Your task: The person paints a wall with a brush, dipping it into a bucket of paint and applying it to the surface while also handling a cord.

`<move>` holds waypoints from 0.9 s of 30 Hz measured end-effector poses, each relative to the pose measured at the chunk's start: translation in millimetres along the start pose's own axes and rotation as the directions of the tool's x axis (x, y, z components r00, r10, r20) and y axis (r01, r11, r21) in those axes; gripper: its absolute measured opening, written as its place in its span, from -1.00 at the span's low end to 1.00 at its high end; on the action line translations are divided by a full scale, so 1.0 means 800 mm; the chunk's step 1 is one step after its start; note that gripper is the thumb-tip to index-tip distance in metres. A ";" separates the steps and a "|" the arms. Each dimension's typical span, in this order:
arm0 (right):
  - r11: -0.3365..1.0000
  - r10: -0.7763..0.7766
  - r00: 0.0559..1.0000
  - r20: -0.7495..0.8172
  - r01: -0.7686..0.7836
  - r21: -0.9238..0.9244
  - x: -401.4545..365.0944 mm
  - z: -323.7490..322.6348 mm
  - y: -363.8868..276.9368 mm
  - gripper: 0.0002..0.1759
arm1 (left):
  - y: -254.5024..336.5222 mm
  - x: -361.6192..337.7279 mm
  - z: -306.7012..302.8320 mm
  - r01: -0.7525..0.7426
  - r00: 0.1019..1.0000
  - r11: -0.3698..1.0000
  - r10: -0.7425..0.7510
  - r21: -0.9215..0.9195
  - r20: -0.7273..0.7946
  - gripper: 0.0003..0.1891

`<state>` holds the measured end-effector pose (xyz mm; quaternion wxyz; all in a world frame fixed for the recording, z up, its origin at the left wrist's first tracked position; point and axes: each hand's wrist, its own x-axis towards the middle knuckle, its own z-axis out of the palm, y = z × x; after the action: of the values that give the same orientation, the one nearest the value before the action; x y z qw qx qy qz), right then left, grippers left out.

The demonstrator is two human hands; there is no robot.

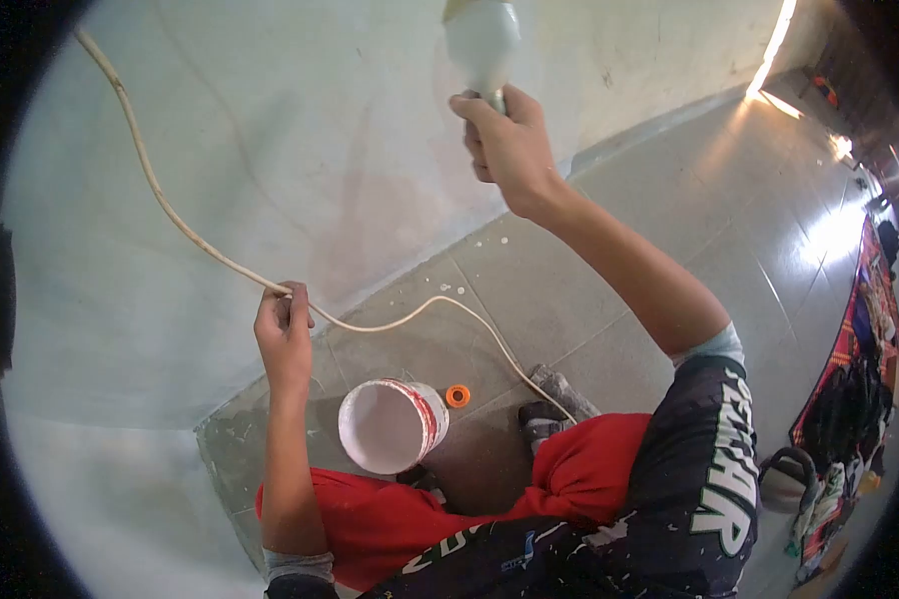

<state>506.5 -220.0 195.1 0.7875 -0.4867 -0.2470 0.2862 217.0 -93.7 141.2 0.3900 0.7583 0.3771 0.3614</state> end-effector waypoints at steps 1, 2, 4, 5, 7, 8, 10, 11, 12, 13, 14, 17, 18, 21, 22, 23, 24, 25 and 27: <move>0.999 0.027 1.000 0.015 -0.028 0.033 -0.002 0.002 0.004 -0.81 | -0.001 0.003 0.004 0.027 1.000 0.999 -0.027 -0.021 -0.009 -0.85; 0.996 0.064 0.997 0.049 -0.066 0.058 -0.001 0.002 0.009 -0.80 | 0.000 0.007 0.009 0.030 1.000 0.999 -0.030 -0.015 0.000 -0.85; 0.995 0.078 0.996 0.052 -0.081 0.064 -0.001 0.002 0.018 -0.79 | 0.002 0.013 0.016 0.078 0.997 0.991 -0.074 -0.112 0.037 -0.84; 0.994 0.088 0.994 0.060 -0.092 0.065 -0.001 0.002 0.021 -0.78 | 0.000 0.017 0.019 0.083 0.996 0.991 -0.079 -0.109 0.040 -0.84; 0.996 0.079 0.995 0.069 -0.081 0.034 -0.005 -0.001 0.025 -0.78 | -0.009 0.023 0.025 0.093 0.994 0.986 -0.085 -0.138 0.067 -0.84; 0.998 0.064 0.995 0.082 -0.065 0.003 -0.007 -0.004 0.027 -0.78 | -0.012 0.025 0.028 0.098 0.994 0.985 -0.090 -0.139 0.067 -0.84; 0.998 0.066 0.992 0.109 -0.064 -0.029 -0.010 -0.009 0.034 -0.78 | -0.018 0.026 0.035 0.048 0.992 0.968 -0.018 -0.245 0.124 -0.80; 0.997 0.062 0.989 0.135 -0.055 -0.055 -0.011 -0.011 0.036 -0.79 | -0.017 0.026 0.036 0.054 0.992 0.967 -0.024 -0.249 0.122 -0.80; 0.996 0.068 0.988 0.136 -0.060 -0.060 -0.013 -0.011 0.039 -0.79 | -0.012 0.026 0.036 0.106 0.984 0.950 -0.057 -0.294 0.170 -0.74; 0.995 0.053 0.989 0.141 -0.041 -0.088 -0.015 -0.011 0.041 -0.79 | -0.010 0.026 0.037 0.159 0.972 0.929 -0.087 -0.335 0.219 -0.67; 0.993 0.038 0.989 0.146 -0.021 -0.114 -0.016 -0.012 0.043 -0.79 | -0.011 0.027 0.037 0.164 0.972 0.928 -0.093 -0.336 0.217 -0.67; 0.988 0.032 0.987 0.155 -0.008 -0.156 -0.015 -0.012 0.048 -0.79 | -0.016 0.027 0.038 0.152 0.954 0.929 -0.048 -0.337 0.297 -0.51; 0.988 0.036 0.987 0.157 -0.011 -0.156 -0.015 -0.011 0.050 -0.79 | -0.016 0.027 0.040 0.177 0.945 0.909 -0.050 -0.376 0.323 -0.48; 0.988 0.045 0.989 0.140 -0.023 -0.153 -0.014 -0.010 0.054 -0.79 | -0.016 0.027 0.042 0.221 0.930 0.866 -0.049 -0.449 0.364 -0.43; 0.988 0.036 0.989 0.145 -0.014 -0.152 -0.015 -0.010 0.055 -0.79 | -0.015 0.025 0.041 0.230 0.926 0.843 -0.036 -0.486 0.375 -0.42; 0.989 0.032 0.988 0.149 -0.009 -0.151 -0.015 -0.010 0.056 -0.80 | -0.013 0.024 0.042 0.231 0.928 0.843 -0.040 -0.486 0.371 -0.42; 0.989 0.036 0.988 0.154 -0.013 -0.149 -0.015 -0.010 0.057 -0.80 | -0.011 0.024 0.042 0.242 0.920 0.833 -0.034 -0.498 0.390 -0.42; 0.988 0.030 0.987 0.157 -0.006 -0.153 -0.015 -0.011 0.057 -0.80 | -0.009 0.024 0.042 0.253 0.913 0.822 -0.028 -0.510 0.407 -0.41; 0.988 0.031 0.986 0.165 -0.005 -0.158 -0.018 -0.011 0.060 -0.81 | -0.008 0.023 0.040 0.270 0.906 0.807 -0.029 -0.525 0.421 -0.42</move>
<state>492.0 -218.1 146.5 0.7208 -0.5236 -0.3293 0.3127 250.2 -85.4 126.4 0.6945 0.6300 0.2248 0.2652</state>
